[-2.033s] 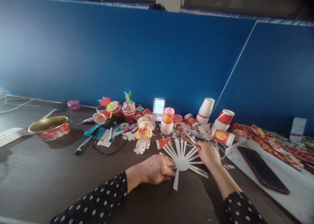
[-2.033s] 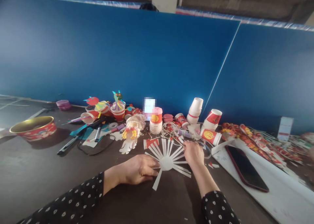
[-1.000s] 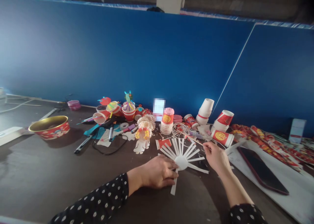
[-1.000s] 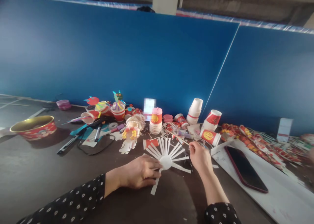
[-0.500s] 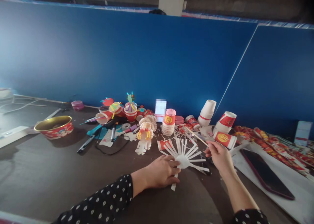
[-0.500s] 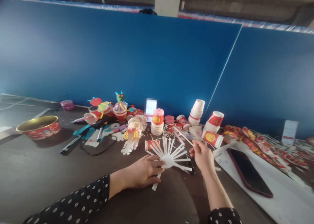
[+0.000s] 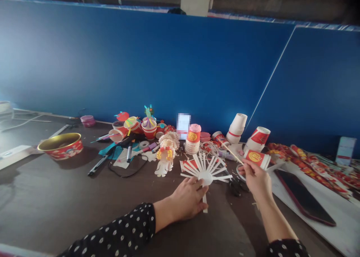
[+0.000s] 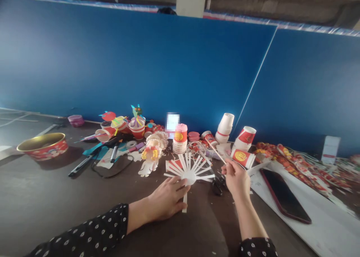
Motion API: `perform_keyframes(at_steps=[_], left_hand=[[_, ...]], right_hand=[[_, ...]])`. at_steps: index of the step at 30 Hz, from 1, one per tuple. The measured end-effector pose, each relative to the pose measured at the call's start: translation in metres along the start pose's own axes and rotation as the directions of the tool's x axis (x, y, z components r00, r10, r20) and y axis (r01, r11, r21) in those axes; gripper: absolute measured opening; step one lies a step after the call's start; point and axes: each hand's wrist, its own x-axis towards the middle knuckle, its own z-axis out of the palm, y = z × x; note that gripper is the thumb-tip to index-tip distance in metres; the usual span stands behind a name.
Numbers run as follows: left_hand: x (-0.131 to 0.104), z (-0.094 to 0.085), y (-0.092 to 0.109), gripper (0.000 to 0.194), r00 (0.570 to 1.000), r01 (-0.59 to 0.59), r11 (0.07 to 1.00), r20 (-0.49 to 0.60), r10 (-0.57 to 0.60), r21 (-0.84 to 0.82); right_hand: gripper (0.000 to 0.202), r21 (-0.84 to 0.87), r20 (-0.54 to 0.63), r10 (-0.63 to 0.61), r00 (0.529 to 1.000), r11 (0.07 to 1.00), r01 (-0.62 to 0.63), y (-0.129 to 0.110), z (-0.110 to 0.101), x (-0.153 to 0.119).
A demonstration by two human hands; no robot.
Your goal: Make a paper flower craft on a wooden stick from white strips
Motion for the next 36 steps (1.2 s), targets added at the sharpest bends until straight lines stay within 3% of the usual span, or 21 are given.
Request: perform_keyframes(at_steps=[4,8,11,15,20,27,36], left_hand=[[-0.002,-0.007,-0.004,0.044,0.990,-0.112,0.993,-0.091,0.108,-0.047],[-0.003,-0.006,-0.007,0.047,0.952,-0.301,0.944,-0.101,0.290,-0.133],[-0.005,-0.005,-0.008,0.047,0.957,-0.285,0.947,-0.095,0.273,-0.148],[-0.008,-0.007,-0.008,0.029,0.973,-0.228,0.969,-0.059,0.223,-0.099],[-0.008,-0.010,-0.005,0.029,0.964,-0.258,0.966,-0.072,0.256,-0.031],[-0.008,-0.013,-0.003,0.028,0.984,-0.148,0.983,-0.115,0.135,-0.112],[-0.007,-0.010,-0.006,0.030,0.985,-0.153,0.984,-0.097,0.144,-0.088]], right_hand=[[0.046,0.346,0.036,-0.049,0.998,0.938,0.034,0.002,0.000,-0.003],[0.035,0.412,0.114,-0.106,0.988,0.910,0.051,-0.006,-0.002,-0.014],[0.029,0.345,0.185,-0.189,0.964,0.932,0.116,-0.011,-0.007,-0.025],[0.031,0.104,0.436,-0.231,0.870,0.973,0.207,-0.004,-0.019,-0.038],[0.025,-0.106,0.505,-0.262,0.822,0.927,0.360,0.010,-0.031,-0.052],[0.023,-0.107,0.585,-0.348,0.732,0.862,0.495,0.008,-0.033,-0.064],[0.021,-0.084,0.650,-0.401,0.645,0.806,0.586,0.005,-0.037,-0.065]])
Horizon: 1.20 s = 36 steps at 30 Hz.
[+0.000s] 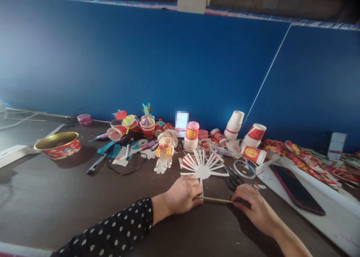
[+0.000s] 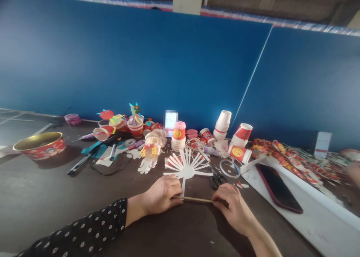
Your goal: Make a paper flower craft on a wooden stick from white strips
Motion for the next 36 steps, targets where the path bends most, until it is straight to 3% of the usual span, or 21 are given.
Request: perform_keyframes(at_steps=[7,10,15,20,29,36], left_hand=[[0.000,0.006,-0.001,0.031,1.000,-0.014,1.000,-0.001,0.014,0.023],[0.001,0.008,0.000,0.032,1.000,-0.001,0.998,0.020,-0.001,0.065],[0.002,0.009,0.004,0.034,0.999,0.008,0.993,0.033,-0.012,0.116],[0.003,0.005,0.006,0.031,0.998,-0.022,0.996,0.067,0.016,0.088],[0.001,0.002,-0.001,0.017,0.998,-0.009,0.990,0.061,0.018,-0.143],[0.002,0.002,0.003,0.025,0.994,-0.009,1.000,0.107,0.009,0.003]], right_hand=[[0.014,-0.104,-0.063,-0.079,0.995,0.992,0.073,-0.015,0.004,0.007],[0.017,-0.132,-0.103,-0.163,0.981,0.980,0.149,-0.035,0.017,0.017],[0.015,-0.190,-0.056,-0.187,0.981,0.966,0.173,-0.059,0.040,0.031],[0.018,-0.228,-0.065,-0.186,0.980,0.959,0.167,-0.059,0.046,0.031],[0.016,-0.210,-0.082,-0.144,0.986,0.970,0.124,-0.062,0.048,0.031],[0.019,-0.206,-0.043,-0.133,0.990,0.971,0.121,-0.063,0.046,0.028]])
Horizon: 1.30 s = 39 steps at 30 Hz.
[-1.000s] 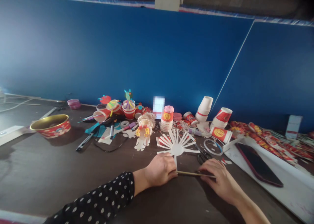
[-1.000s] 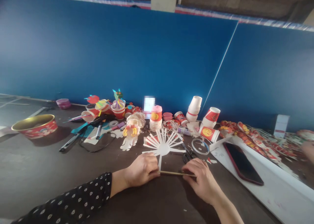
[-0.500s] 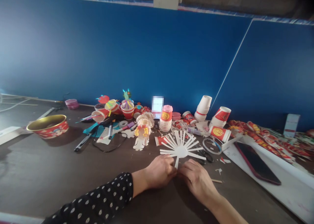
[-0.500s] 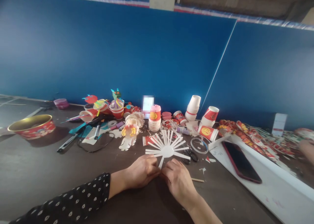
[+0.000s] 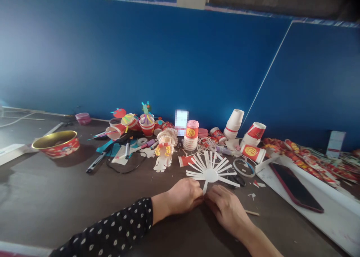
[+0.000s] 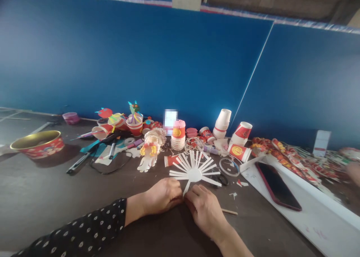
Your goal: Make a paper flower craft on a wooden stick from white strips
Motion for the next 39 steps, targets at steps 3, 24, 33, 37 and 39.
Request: perform_keyframes(at_steps=[3,24,33,37,39], left_hand=[[0.002,0.004,0.007,0.025,1.000,-0.001,0.997,-0.020,0.003,0.077],[0.005,-0.012,-0.010,0.014,0.982,-0.170,0.962,-0.117,0.147,-0.215],[0.002,-0.001,-0.013,0.019,0.992,-0.107,0.972,-0.082,0.092,-0.208],[0.006,0.001,-0.008,0.017,0.986,-0.153,0.967,-0.103,0.135,-0.202],[0.007,0.003,-0.006,0.016,0.983,-0.171,0.966,-0.103,0.153,-0.196]], right_hand=[[0.020,-0.004,-0.001,-0.006,1.000,1.000,0.006,0.001,-0.003,-0.001],[0.017,0.142,0.065,-0.050,0.997,0.989,0.040,0.009,-0.009,-0.005],[0.013,0.061,0.026,-0.060,0.998,0.996,0.058,0.008,-0.006,-0.006],[0.013,0.023,0.034,-0.066,0.997,0.998,0.065,0.008,-0.005,-0.005],[0.015,-0.004,0.027,-0.064,0.998,0.998,0.064,0.009,-0.002,-0.005]])
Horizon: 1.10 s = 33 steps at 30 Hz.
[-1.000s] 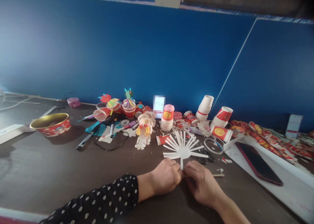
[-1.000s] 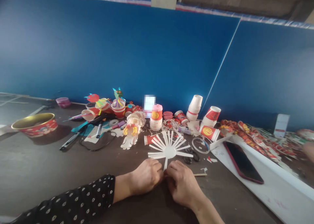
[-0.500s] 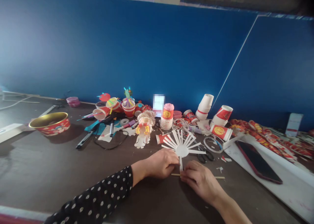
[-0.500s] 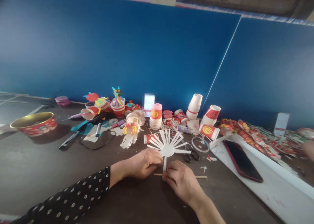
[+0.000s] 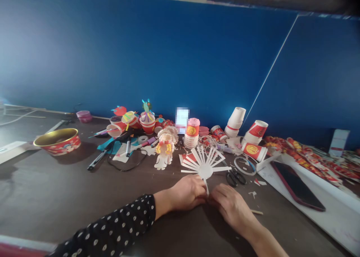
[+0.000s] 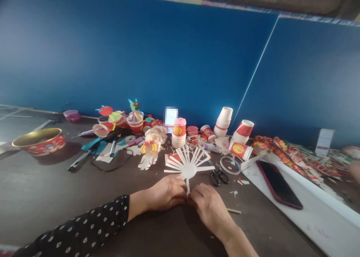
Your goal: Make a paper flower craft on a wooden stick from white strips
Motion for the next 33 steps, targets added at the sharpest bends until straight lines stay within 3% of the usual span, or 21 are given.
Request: perform_keyframes(at_steps=[5,9,15,22,25,29,33], left_hand=[[0.000,0.004,0.004,0.017,0.998,0.059,0.998,0.003,-0.059,-0.028],[-0.001,0.004,0.006,0.013,0.985,0.172,0.981,0.002,-0.173,-0.094],[0.002,0.002,0.013,0.007,0.945,0.323,0.931,0.001,-0.327,-0.172],[0.008,0.002,0.016,0.003,0.877,0.478,0.853,0.056,-0.477,-0.208],[0.009,0.003,0.015,0.004,0.858,0.512,0.831,0.079,-0.508,-0.219],[0.011,0.001,0.016,0.004,0.844,0.534,0.811,0.088,-0.529,-0.241],[0.012,0.000,0.017,0.002,0.846,0.531,0.816,0.081,-0.528,-0.228]], right_hand=[[0.017,-0.066,-0.036,0.007,0.999,0.998,-0.009,0.002,0.009,0.000],[0.017,-0.026,-0.011,0.055,0.998,0.998,-0.056,-0.001,0.009,0.002],[0.018,0.110,0.023,0.160,0.987,0.981,-0.162,-0.007,0.003,0.007],[0.017,0.144,0.012,0.205,0.979,0.968,-0.205,-0.009,0.003,0.006],[0.014,0.126,-0.048,0.175,0.983,0.978,-0.167,-0.007,0.000,0.002],[0.019,0.053,-0.131,0.021,0.991,0.998,-0.014,-0.007,-0.005,-0.005],[0.019,-0.013,-0.128,-0.068,0.989,0.998,0.067,-0.010,-0.006,-0.007]])
